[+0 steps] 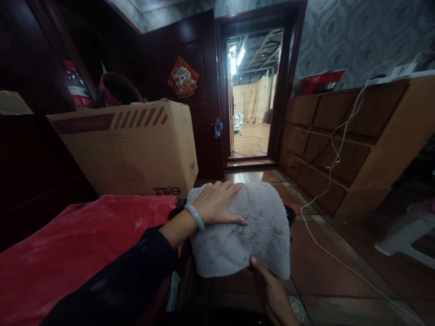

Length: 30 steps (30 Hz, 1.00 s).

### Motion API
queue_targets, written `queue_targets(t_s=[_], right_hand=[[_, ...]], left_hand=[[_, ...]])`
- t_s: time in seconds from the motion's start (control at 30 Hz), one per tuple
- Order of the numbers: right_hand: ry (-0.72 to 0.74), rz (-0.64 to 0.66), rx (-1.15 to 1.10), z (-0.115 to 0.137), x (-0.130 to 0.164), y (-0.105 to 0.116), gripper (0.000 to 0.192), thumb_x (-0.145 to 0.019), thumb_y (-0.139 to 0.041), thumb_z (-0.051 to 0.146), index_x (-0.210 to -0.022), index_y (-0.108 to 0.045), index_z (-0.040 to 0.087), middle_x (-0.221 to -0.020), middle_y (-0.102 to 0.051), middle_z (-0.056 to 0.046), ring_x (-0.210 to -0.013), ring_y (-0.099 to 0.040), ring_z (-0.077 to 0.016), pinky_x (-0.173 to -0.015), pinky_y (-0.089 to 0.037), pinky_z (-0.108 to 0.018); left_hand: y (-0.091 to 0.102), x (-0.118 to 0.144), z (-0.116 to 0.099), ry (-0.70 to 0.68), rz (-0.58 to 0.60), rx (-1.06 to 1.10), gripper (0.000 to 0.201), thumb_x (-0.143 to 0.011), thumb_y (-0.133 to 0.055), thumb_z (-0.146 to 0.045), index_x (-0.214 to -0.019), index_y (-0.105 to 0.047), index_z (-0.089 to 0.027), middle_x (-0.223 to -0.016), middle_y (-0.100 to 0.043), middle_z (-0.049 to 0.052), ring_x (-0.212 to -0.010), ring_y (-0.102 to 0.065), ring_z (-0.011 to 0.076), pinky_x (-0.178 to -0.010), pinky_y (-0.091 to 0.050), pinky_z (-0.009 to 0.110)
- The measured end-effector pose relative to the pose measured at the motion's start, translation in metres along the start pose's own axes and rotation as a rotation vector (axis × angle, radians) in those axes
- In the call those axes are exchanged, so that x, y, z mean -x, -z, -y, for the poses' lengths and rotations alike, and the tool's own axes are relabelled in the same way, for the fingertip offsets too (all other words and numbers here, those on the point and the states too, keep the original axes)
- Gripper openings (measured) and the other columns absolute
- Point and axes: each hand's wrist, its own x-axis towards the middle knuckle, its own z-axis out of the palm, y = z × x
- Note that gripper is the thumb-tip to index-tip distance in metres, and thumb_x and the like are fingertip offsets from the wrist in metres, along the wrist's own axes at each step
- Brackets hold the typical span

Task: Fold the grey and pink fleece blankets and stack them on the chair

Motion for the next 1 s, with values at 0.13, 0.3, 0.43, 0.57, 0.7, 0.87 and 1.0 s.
queue_targets(t_s=[0.13, 0.3, 0.43, 0.57, 0.7, 0.87, 1.0], right_hand=[[-0.001, -0.087, -0.045, 0.001, -0.010, -0.005, 0.095, -0.053, -0.094, 0.041, -0.139, -0.057, 0.025, -0.125, -0.071, -0.009, -0.123, -0.061, -0.0349, -0.089, -0.059, -0.050], [-0.155, 0.016, 0.223, 0.002, -0.002, 0.022, 0.060, -0.050, -0.092, 0.058, -0.093, -0.075, 0.020, -0.091, -0.077, -0.009, -0.080, -0.072, -0.0290, -0.065, -0.057, -0.039], [0.156, 0.079, 0.688, 0.039, 0.027, 0.035, 0.056, -0.072, -0.071, 0.073, -0.050, -0.057, 0.023, -0.048, -0.055, -0.003, -0.044, -0.052, -0.0175, -0.046, -0.039, -0.032], [0.920, -0.131, 0.929, 0.112, 0.043, -0.012, 0.045, -0.091, -0.058, 0.056, -0.060, -0.058, 0.024, -0.054, -0.052, 0.000, -0.051, -0.050, -0.0163, -0.053, -0.039, -0.031], [1.282, 0.044, 1.153, 0.170, 0.008, -0.076, 0.041, -0.095, -0.054, 0.055, -0.117, -0.068, 0.023, -0.102, -0.072, -0.010, -0.096, -0.066, -0.0270, -0.087, -0.050, -0.040], [1.185, 0.278, 1.685, 0.172, -0.060, -0.092, 0.073, -0.092, -0.046, 0.070, -0.149, -0.049, 0.024, -0.140, -0.061, -0.015, -0.131, -0.050, -0.0389, -0.107, -0.034, -0.057], [1.148, 0.346, 1.800, 0.162, -0.071, -0.079, 0.076, -0.088, -0.050, 0.077, -0.140, -0.058, 0.023, -0.132, -0.066, -0.014, -0.115, -0.059, -0.0366, -0.096, -0.040, -0.050]], left_hand=[[-0.007, 0.001, -0.003, -0.043, -0.058, -0.080, 0.098, -0.073, -0.061, -0.084, -0.151, -0.040, -0.027, -0.135, -0.059, 0.012, -0.115, -0.059, 0.0316, -0.100, -0.044, 0.045], [-0.009, 0.008, -0.005, -0.072, -0.111, -0.130, 0.098, -0.074, -0.061, -0.083, -0.151, -0.040, -0.027, -0.135, -0.058, 0.012, -0.116, -0.057, 0.0314, -0.100, -0.042, 0.044], [-0.008, 0.009, -0.008, -0.065, -0.108, -0.143, 0.099, -0.072, -0.063, -0.083, -0.150, -0.042, -0.026, -0.133, -0.059, 0.012, -0.113, -0.058, 0.0309, -0.099, -0.042, 0.044], [-0.006, 0.008, -0.010, -0.052, -0.107, -0.166, 0.099, -0.074, -0.062, -0.083, -0.149, -0.043, -0.021, -0.134, -0.059, 0.014, -0.113, -0.058, 0.0323, -0.097, -0.043, 0.046], [-0.007, 0.010, -0.011, -0.058, -0.098, -0.162, 0.100, -0.072, -0.067, -0.080, -0.151, -0.041, -0.024, -0.140, -0.057, 0.013, -0.118, -0.057, 0.0328, -0.099, -0.043, 0.046], [-0.017, 0.028, -0.002, 0.067, -0.185, -0.167, 0.120, -0.062, -0.067, -0.088, -0.156, -0.033, -0.020, -0.158, -0.039, 0.020, -0.141, -0.036, 0.0438, -0.116, -0.022, 0.063], [-0.023, 0.041, 0.005, 0.198, -0.191, -0.084, 0.115, -0.060, -0.066, -0.090, -0.151, -0.041, -0.023, -0.138, -0.055, 0.017, -0.125, -0.050, 0.0393, -0.107, -0.037, 0.057]])
